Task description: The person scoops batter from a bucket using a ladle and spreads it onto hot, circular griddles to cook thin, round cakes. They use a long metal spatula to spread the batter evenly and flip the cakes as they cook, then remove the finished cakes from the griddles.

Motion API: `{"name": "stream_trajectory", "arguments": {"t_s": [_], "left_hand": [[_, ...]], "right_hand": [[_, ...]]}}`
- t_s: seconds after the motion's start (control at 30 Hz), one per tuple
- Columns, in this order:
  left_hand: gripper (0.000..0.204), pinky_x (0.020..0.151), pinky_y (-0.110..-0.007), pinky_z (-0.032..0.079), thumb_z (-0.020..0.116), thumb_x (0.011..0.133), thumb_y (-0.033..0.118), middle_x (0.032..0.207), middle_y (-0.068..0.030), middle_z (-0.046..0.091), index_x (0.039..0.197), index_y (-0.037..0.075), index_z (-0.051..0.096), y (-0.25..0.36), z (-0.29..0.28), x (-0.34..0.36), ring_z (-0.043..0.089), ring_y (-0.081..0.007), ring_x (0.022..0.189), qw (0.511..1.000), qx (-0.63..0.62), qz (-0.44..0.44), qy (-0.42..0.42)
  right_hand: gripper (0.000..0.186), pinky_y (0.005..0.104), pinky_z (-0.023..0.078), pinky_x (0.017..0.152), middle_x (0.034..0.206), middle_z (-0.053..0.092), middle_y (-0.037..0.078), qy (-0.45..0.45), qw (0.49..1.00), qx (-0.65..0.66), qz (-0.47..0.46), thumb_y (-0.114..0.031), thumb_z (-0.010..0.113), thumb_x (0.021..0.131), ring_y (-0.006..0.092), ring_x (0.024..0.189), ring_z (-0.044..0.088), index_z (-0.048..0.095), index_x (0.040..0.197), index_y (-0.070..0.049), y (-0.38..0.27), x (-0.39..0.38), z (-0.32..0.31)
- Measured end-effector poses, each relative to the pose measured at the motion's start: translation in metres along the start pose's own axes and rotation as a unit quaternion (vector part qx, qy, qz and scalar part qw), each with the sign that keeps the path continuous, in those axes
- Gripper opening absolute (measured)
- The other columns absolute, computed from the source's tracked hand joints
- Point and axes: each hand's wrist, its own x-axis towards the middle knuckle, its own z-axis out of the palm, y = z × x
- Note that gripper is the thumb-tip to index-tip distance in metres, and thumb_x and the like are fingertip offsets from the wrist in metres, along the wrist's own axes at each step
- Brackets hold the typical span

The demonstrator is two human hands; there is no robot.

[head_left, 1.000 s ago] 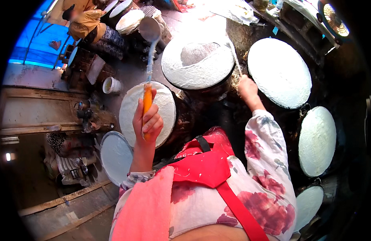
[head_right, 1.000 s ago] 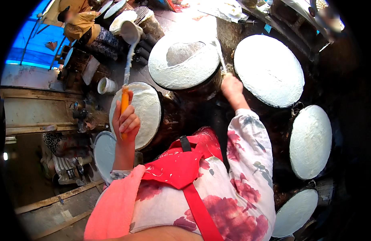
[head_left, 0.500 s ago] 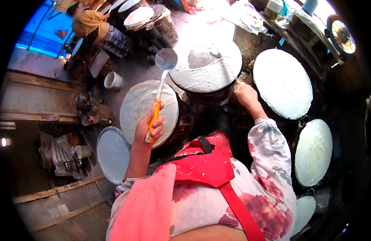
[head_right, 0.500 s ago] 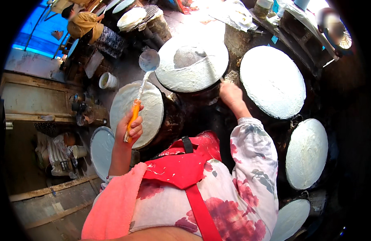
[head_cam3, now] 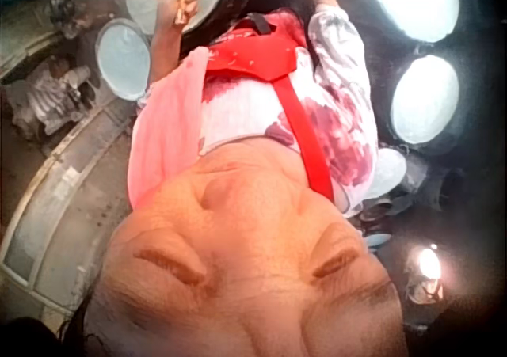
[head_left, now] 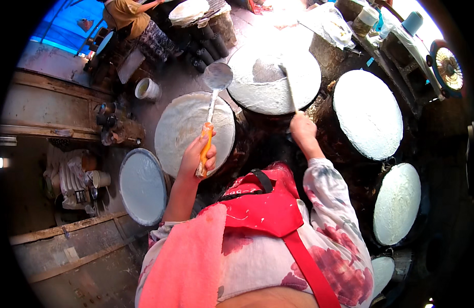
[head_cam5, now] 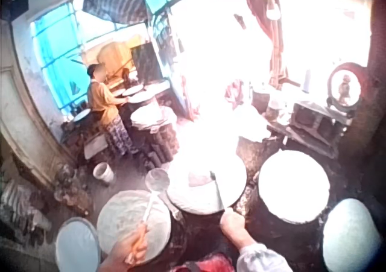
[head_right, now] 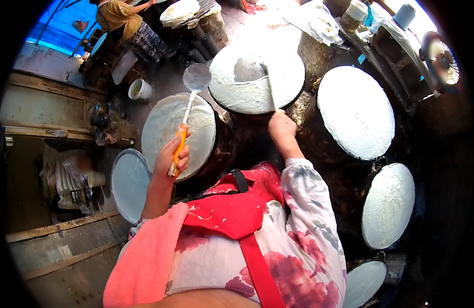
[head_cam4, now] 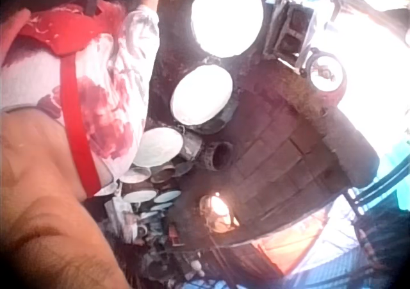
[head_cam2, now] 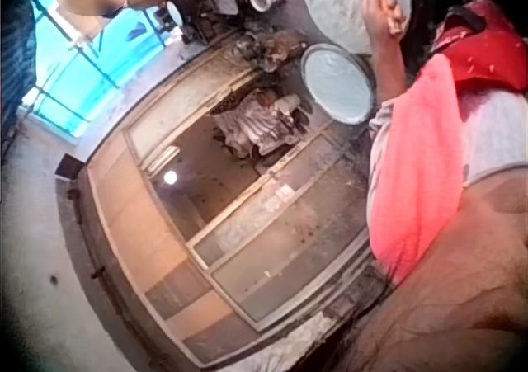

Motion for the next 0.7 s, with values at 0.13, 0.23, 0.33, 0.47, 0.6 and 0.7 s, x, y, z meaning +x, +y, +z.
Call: {"name": "stream_trajectory", "arguments": {"t_s": [0.13, 0.23, 0.33, 0.47, 0.6, 0.7], "left_hand": [[0.029, 0.037, -0.022, 0.034, 0.042, 0.098, 0.03, 0.064, -0.0019, 0.043, 0.118, 0.009, 0.046, 0.002, -0.001, 0.0, 0.041, -0.0092, 0.039, 1.0, -0.008, -0.001, -0.009], [0.028, 0.037, -0.022, 0.035, 0.042, 0.098, 0.03, 0.064, -0.0021, 0.043, 0.117, 0.009, 0.046, 0.002, -0.007, -0.003, 0.042, -0.0093, 0.04, 1.0, 0.003, 0.011, -0.008], [0.028, 0.037, -0.022, 0.035, 0.042, 0.098, 0.029, 0.064, -0.0023, 0.044, 0.117, 0.009, 0.046, 0.001, -0.007, -0.002, 0.042, -0.0094, 0.04, 1.0, 0.008, 0.004, 0.009], [0.028, 0.037, -0.022, 0.035, 0.043, 0.098, 0.029, 0.064, -0.0025, 0.045, 0.118, 0.009, 0.046, 0.0, -0.01, -0.003, 0.043, -0.0094, 0.04, 1.0, 0.006, 0.013, 0.001], [0.029, 0.036, -0.022, 0.036, 0.044, 0.097, 0.029, 0.064, -0.0027, 0.045, 0.118, 0.009, 0.045, 0.0, -0.008, -0.003, 0.044, -0.0094, 0.04, 0.999, 0.024, 0.011, 0.027], [0.029, 0.037, -0.022, 0.036, 0.044, 0.097, 0.029, 0.064, -0.0026, 0.045, 0.118, 0.009, 0.045, 0.002, -0.009, -0.003, 0.044, -0.0094, 0.04, 0.999, 0.023, 0.008, 0.027]], "right_hand": [[0.028, 0.0474, 0.051, 0.077, 0.087, 0.065, 0.025, 0.004, 0.998, -0.02, -0.061, -0.017, 0.042, 0.085, 0.0388, 0.086, 0.065, 0.066, 0.085, -0.001, -0.014, 0.016, -0.016], [0.027, 0.0475, 0.051, 0.076, 0.086, 0.065, 0.025, 0.037, 0.999, 0.014, -0.012, -0.015, 0.043, 0.084, 0.039, 0.084, 0.065, 0.064, 0.089, 0.002, 0.003, 0.025, -0.004], [0.026, 0.0473, 0.051, 0.075, 0.086, 0.065, 0.024, 0.001, 0.995, -0.029, -0.097, -0.014, 0.044, 0.084, 0.0377, 0.084, 0.065, 0.064, 0.088, 0.002, -0.025, 0.012, 0.005], [0.023, 0.0464, 0.051, 0.074, 0.084, 0.066, 0.024, 0.022, 0.995, -0.007, -0.095, -0.013, 0.047, 0.083, 0.0385, 0.084, 0.065, 0.066, 0.083, 0.001, -0.032, 0.034, -0.026], [0.02, 0.0467, 0.05, 0.076, 0.086, 0.065, 0.025, 0.012, 0.989, -0.029, -0.145, -0.011, 0.048, 0.081, 0.0387, 0.084, 0.065, 0.064, 0.083, 0.001, -0.037, 0.032, -0.003], [0.019, 0.0464, 0.05, 0.077, 0.087, 0.065, 0.025, -0.02, 0.982, -0.051, -0.179, -0.009, 0.046, 0.081, 0.0394, 0.084, 0.064, 0.062, 0.083, -0.001, -0.039, 0.039, -0.019]]}}
